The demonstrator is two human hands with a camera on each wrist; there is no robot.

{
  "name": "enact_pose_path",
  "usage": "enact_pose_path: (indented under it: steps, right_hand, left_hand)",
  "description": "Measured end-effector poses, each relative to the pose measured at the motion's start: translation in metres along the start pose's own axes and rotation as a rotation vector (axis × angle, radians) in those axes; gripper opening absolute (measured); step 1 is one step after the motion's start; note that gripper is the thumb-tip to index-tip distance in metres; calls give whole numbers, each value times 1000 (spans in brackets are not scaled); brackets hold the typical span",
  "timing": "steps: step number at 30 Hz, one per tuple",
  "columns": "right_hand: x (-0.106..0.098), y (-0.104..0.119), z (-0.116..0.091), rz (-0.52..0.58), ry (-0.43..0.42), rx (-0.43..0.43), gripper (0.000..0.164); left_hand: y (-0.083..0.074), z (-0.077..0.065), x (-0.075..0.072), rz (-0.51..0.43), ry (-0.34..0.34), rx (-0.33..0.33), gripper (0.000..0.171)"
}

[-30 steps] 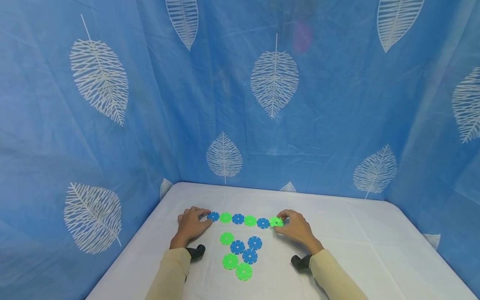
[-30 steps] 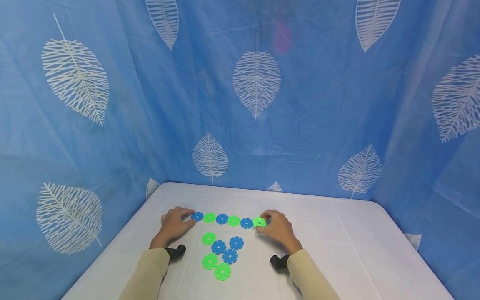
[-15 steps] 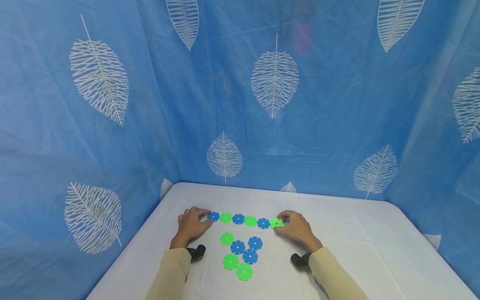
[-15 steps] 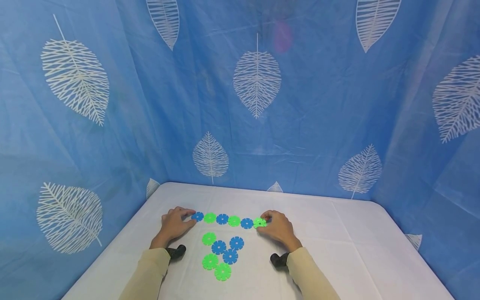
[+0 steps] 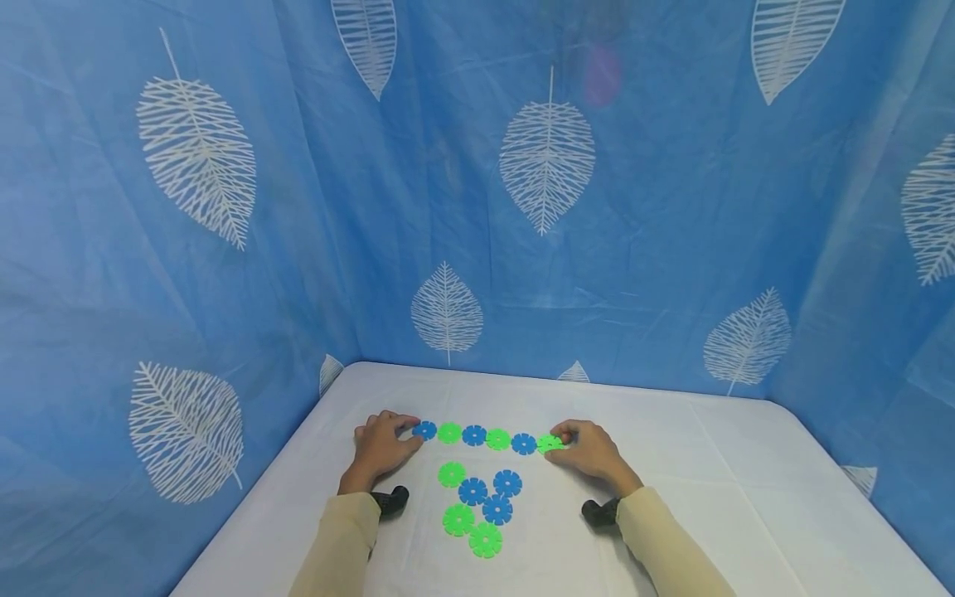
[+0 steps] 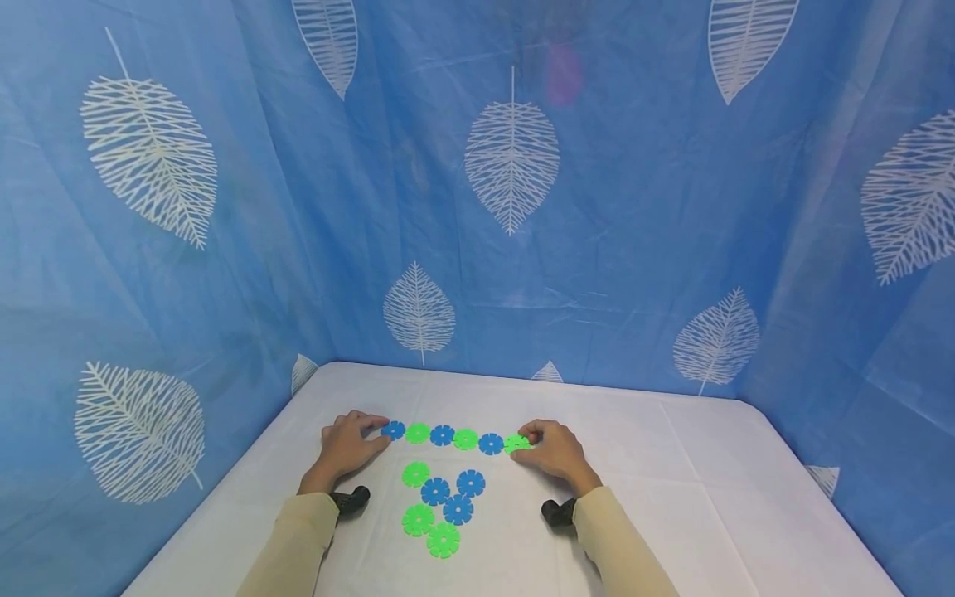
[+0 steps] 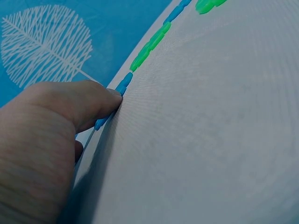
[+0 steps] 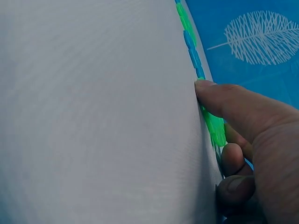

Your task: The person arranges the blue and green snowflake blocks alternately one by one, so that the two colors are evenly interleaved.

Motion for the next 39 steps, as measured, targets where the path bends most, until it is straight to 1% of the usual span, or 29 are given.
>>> enact_pose_path:
  steps: [5, 14, 20, 26, 33, 39]
  right_hand:
    - [-1, 0, 1, -5, 10, 22, 41]
    - [0, -2, -2, -26, 18, -8, 38]
    - [-1, -2, -3, -25, 16, -17, 42]
    - [-4, -6, -4, 42, 8, -32, 44]
    - [-10, -4, -6, 115, -28, -59, 36]
    - [-15, 2, -10, 186, -43, -53, 36]
  left_hand:
    - [0, 2, 0, -1, -4, 3, 35]
    - [-2, -1, -1, 0, 10, -1, 37]
    - [-2, -1, -2, 1, 8, 0, 36]
    - [-3, 0, -3, 4, 10, -3, 37]
    - [-2, 0, -3, 1, 7, -2, 36]
    - [-1, -1, -3, -1, 5, -5, 35]
Point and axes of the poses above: each hand's wrist, its own z-axis towards the middle knuckle, its own x-axis out of the palm, y = z × x, the point moved 2 cm from there along z, towards the middle knuckle, and after that the axes turned 13 degrees about z, right-handed, at the moved point
